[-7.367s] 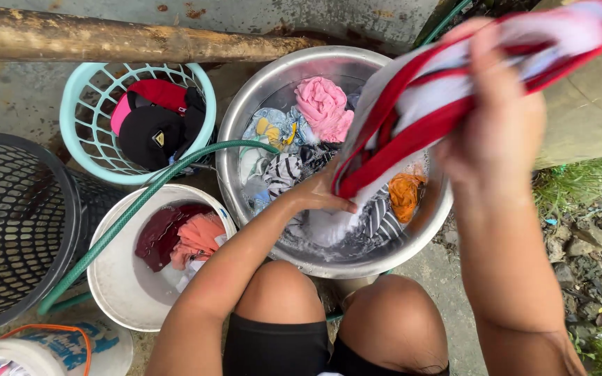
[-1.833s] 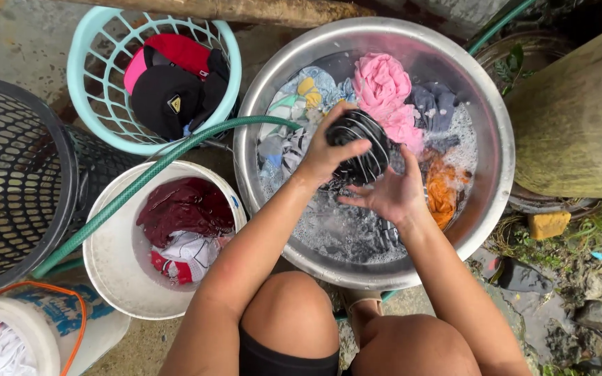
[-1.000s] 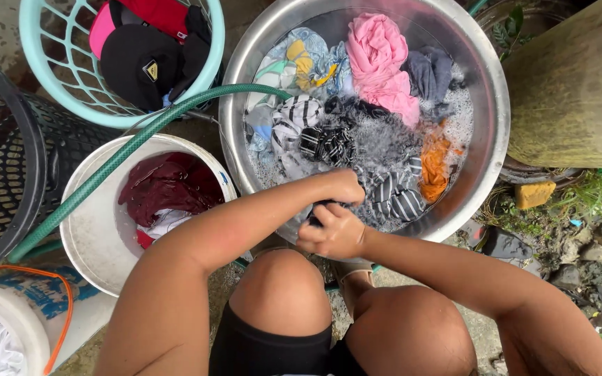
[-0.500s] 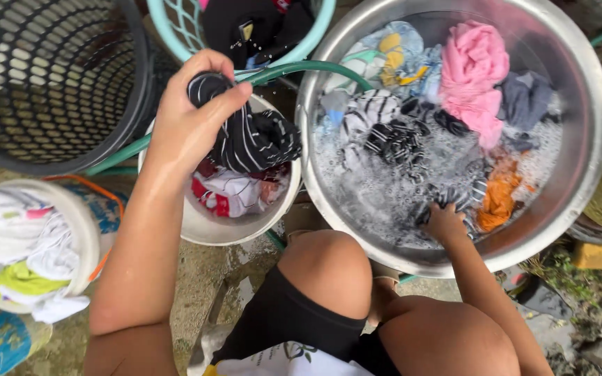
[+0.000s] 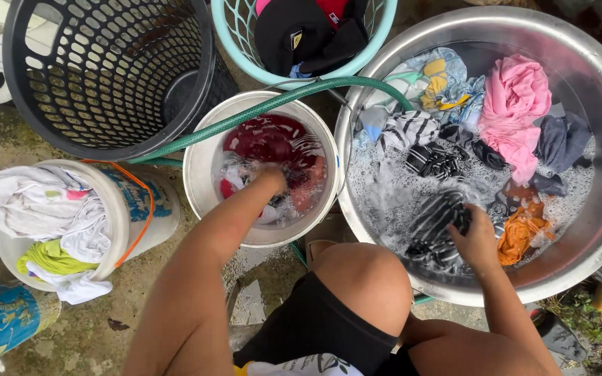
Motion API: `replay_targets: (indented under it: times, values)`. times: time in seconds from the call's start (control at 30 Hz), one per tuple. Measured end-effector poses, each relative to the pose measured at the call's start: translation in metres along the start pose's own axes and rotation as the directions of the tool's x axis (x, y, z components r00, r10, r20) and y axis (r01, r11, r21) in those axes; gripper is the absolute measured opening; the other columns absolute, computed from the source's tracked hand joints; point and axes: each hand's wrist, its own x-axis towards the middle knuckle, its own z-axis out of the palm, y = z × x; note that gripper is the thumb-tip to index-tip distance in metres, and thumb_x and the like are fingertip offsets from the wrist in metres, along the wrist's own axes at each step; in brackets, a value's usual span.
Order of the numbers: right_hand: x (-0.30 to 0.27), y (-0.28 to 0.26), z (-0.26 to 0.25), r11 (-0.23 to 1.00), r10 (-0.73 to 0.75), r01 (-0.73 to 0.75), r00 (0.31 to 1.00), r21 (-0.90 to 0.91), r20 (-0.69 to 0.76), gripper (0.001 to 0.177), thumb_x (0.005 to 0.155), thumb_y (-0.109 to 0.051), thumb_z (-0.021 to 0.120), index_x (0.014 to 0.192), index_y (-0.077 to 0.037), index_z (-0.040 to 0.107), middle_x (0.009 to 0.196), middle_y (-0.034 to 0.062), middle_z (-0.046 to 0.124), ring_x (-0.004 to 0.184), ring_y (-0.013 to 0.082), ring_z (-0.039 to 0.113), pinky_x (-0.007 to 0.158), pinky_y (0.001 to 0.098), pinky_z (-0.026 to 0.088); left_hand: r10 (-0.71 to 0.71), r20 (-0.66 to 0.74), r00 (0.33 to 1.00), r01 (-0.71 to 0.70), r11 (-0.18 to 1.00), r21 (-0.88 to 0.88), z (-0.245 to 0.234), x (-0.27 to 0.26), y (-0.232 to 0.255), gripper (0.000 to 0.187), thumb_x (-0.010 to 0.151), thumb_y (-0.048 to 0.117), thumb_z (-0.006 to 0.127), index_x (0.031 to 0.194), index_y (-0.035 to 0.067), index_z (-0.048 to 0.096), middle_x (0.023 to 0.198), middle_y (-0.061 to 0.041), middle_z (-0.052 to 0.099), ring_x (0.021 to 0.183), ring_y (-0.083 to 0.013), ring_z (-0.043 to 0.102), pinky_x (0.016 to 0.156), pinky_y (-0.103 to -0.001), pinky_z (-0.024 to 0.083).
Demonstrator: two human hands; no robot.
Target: The person hand-washes clothes by scrubbing them in a large metal basin filled with soapy water, rinsing the items in a separate bucket of water, and wringing them out by hand.
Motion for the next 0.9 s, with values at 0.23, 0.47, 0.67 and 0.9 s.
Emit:
replay_targets:
  times: [0.23, 0.47, 0.67, 0.9]
  values:
    - [-0.028, 0.018, 0.06, 0.984, 0.091, -0.016, 0.904, -0.178, 0.417, 0.042, 0.088, -0.03, 0.073, 0.124, -0.009, 0.064, 0.11, 0.0205, 0.067, 0.096, 0.04, 0.066, 0.084, 0.049, 0.054, 0.049, -0.047, 0.998, -0.045, 0.995, 0.094, 0.058, 0.083, -0.022, 0.058, 0.086, 0.049, 0.073, 0.131, 0.011, 0.068, 0.133, -0.021, 0.061, 0.122, -0.0392, 0.06, 0.107, -0.047, 0.048]
    - [-0.018, 0.019, -0.022, 0.691, 0.383, -0.577, 0.803, 0.435, 0.457, 0.026, 0.098, -0.028, 0.06, 0.11, -0.007, 0.07, 0.074, 0.005, 0.062, 0.065, 0.0204, 0.055, 0.06, 0.0374, 0.046, 0.482, -0.259, 0.837, -0.546, 0.759, -0.355, -0.062, -0.067, -0.071, 0.05, 0.073, 0.025, 0.087, 0.116, 0.005, 0.071, 0.112, -0.015, 0.077, 0.103, -0.0264, 0.075, 0.097, -0.039, 0.054]
    - [-0.021, -0.065, -0.178, 0.448, 0.224, -0.203, 0.968, 0.871, 0.111, 0.026, 0.095, 0.0, 0.072, 0.073, -0.004, 0.059, 0.076, 0.0008, 0.06, 0.075, 0.0093, 0.055, 0.07, 0.0252, 0.044, 0.471, -0.402, 0.785, -0.602, 0.733, -0.317, -0.143, -0.219, -0.086, 0.071, 0.069, 0.043, 0.089, 0.118, -0.003, 0.065, 0.115, -0.021, 0.069, 0.107, -0.0309, 0.067, 0.095, -0.039, 0.052]
    - [-0.036, -0.15, -0.33, 0.161, 0.193, 0.326, 0.915, 0.932, -0.353, 0.027, 0.101, 0.006, 0.068, 0.079, -0.006, 0.056, 0.074, 0.0028, 0.059, 0.059, 0.0104, 0.052, 0.056, 0.0254, 0.042, 0.592, -0.428, 0.683, -0.601, 0.788, 0.132, -0.138, -0.233, 0.014, 0.092, 0.071, 0.054, 0.087, 0.132, -0.007, 0.054, 0.131, -0.027, 0.056, 0.126, -0.0429, 0.052, 0.111, -0.05, 0.039]
